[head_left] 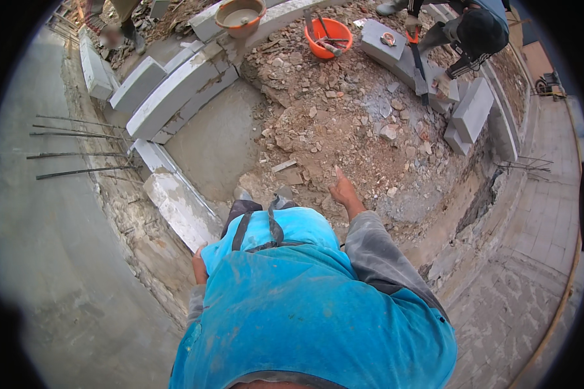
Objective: The person lays white concrete blocks onto a wet mortar bed to build a curved wall. They use a trowel to apply mortar, a hand saw to cut blocks, a tape measure to check dimensions, and a hammer to adjust block placement.
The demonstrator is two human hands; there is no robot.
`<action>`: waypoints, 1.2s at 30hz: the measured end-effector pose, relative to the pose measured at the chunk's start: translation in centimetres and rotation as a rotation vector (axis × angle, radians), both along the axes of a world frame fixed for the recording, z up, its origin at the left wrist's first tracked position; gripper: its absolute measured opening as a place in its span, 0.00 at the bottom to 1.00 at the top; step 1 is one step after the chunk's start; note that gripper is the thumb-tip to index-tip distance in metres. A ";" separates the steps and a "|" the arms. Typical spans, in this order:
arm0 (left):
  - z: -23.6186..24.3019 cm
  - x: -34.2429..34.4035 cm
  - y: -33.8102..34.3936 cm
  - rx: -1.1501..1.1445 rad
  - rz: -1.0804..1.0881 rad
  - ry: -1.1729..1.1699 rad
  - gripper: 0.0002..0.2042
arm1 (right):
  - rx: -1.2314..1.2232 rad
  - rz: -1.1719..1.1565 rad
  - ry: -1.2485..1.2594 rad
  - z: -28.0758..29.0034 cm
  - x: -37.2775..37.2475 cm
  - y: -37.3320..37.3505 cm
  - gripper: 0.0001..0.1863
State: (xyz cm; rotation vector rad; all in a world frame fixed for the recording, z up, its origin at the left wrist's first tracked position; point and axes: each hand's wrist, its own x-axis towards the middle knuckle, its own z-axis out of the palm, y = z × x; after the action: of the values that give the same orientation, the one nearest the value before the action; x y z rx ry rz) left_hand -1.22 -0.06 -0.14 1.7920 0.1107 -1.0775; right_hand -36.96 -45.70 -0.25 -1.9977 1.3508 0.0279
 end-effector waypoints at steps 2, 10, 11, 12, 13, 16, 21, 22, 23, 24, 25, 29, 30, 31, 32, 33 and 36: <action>-1.2 0.2 0.8 0.007 -0.071 -0.059 0.18 | 0.063 -0.028 0.020 0.0 0.0 -0.1 0.42; -3.5 2.1 2.3 0.025 -0.126 -0.112 0.19 | 0.080 -0.032 0.008 0.5 0.8 -0.6 0.43; -3.2 2.5 2.0 0.038 -0.079 -0.061 0.19 | 0.076 -0.029 0.001 0.4 1.1 -0.7 0.43; -2.9 3.0 2.0 0.051 -0.030 -0.015 0.19 | 0.073 -0.024 -0.010 0.3 1.6 -0.7 0.43; -1.7 2.3 0.8 0.079 -0.126 -0.118 0.19 | 0.068 -0.039 -0.021 0.2 1.0 -0.7 0.43; 4.1 0.2 -3.1 0.133 -0.339 -0.361 0.19 | 0.089 -0.077 -0.035 0.6 0.2 -0.7 0.43; 3.9 1.2 -2.9 0.110 -0.310 -0.407 0.19 | 0.107 -0.074 -0.043 1.0 1.5 -1.1 0.42; 3.9 1.2 -3.4 0.103 -0.290 -0.358 0.18 | 0.054 -0.067 -0.044 0.5 1.0 -1.1 0.42; 3.9 1.1 -3.8 0.096 -0.270 -0.308 0.18 | 0.001 -0.060 -0.043 0.0 0.5 -1.1 0.42; 4.2 1.4 -3.7 0.100 -0.241 -0.267 0.18 | -0.044 -0.044 -0.052 0.2 1.0 -0.9 0.43; 3.9 1.8 -3.4 0.098 -0.216 -0.254 0.18 | -0.002 -0.054 -0.042 0.4 1.4 -0.8 0.43; 3.1 2.2 -3.2 0.088 -0.183 -0.194 0.19 | 0.093 -0.087 -0.042 1.0 1.3 -0.8 0.43; 3.3 2.3 -3.2 0.089 -0.189 -0.188 0.19 | 0.101 -0.091 -0.063 1.0 1.4 -0.8 0.43; 2.8 2.5 -2.8 0.083 -0.176 -0.182 0.19 | 0.110 -0.093 -0.070 1.1 1.5 -0.7 0.43; 2.2 2.8 -2.4 0.077 -0.163 -0.177 0.20 | 0.119 -0.095 -0.078 1.4 1.7 -0.7 0.43; 2.0 2.8 -2.6 0.068 -0.154 -0.167 0.20 | 0.126 -0.100 -0.081 1.6 1.6 -0.7 0.44; 2.1 2.5 -2.8 0.063 -0.168 -0.161 0.20 | 0.071 -0.098 -0.102 1.1 1.2 -0.5 0.44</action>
State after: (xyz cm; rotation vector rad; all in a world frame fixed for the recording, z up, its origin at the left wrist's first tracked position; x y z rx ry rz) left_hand 1.27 -2.88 1.96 1.9643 -0.1060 -1.0516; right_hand -35.76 -46.19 0.84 -1.8469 1.3619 -0.0693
